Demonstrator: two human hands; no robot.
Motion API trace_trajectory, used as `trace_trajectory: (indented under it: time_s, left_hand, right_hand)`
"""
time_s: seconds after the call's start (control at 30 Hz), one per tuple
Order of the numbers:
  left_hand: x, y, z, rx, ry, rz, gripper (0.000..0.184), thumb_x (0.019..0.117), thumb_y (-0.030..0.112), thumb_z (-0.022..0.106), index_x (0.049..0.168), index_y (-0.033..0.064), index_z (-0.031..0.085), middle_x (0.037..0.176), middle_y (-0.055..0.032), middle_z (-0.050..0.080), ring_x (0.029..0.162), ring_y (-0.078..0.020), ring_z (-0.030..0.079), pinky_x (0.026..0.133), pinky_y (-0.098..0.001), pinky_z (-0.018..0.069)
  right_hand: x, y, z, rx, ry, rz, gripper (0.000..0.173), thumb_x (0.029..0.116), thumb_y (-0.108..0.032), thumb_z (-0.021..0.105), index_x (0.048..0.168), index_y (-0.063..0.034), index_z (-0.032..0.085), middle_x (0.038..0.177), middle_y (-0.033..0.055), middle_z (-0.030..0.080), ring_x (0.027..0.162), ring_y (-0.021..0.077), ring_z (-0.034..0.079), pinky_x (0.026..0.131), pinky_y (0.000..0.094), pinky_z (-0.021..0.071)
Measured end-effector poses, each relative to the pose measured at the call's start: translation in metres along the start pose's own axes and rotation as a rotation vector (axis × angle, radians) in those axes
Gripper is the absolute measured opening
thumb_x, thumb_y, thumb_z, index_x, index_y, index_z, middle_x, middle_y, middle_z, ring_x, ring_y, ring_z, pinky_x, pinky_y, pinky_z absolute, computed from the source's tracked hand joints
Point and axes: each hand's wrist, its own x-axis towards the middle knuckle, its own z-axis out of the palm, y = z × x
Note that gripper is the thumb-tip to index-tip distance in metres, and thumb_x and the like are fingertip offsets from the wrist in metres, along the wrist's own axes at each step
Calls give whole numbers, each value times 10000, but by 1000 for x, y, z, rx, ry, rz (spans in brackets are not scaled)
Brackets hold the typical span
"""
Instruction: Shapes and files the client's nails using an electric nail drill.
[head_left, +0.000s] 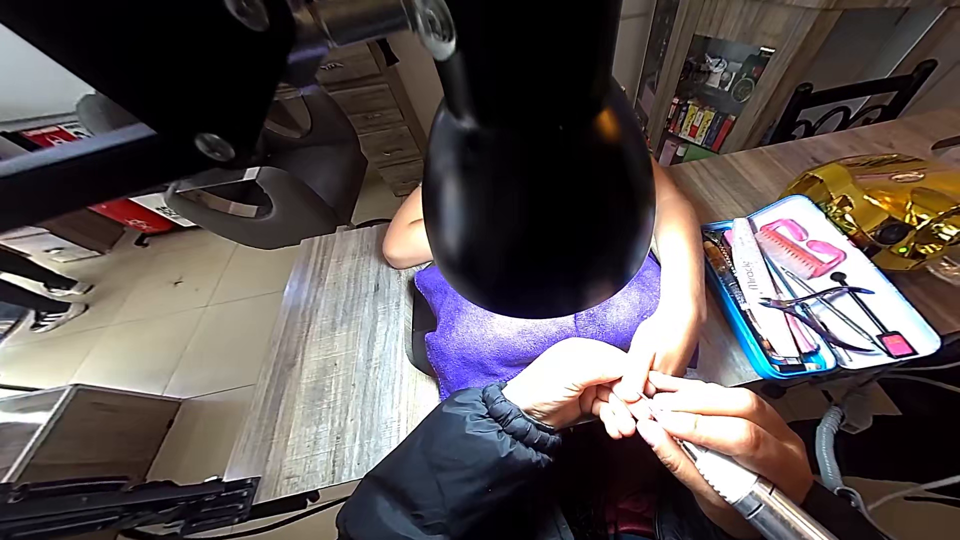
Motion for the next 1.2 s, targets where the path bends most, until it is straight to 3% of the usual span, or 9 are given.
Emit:
trace_trajectory:
  time_s: [0.7, 1.2]
  left_hand:
    - [2, 0, 4, 53, 78, 24, 302, 1004, 42, 494, 799, 75, 713, 690, -57, 725, 592, -82, 705, 577, -211, 587]
    - [1, 0, 1, 36, 44, 22, 339, 1023, 38, 434, 840, 43, 719, 727, -84, 745, 601, -93, 717, 564, -204, 585]
  right_hand:
    - [-1, 0, 2, -9, -6, 29, 108, 904, -116, 770, 971, -120, 687, 997, -36, 701, 1006, 87, 707, 953, 301, 618]
    - [0, 0, -2, -4, 16, 63, 94, 906, -129, 750, 961, -139, 675, 998, -43, 685, 998, 100, 707, 917, 300, 634]
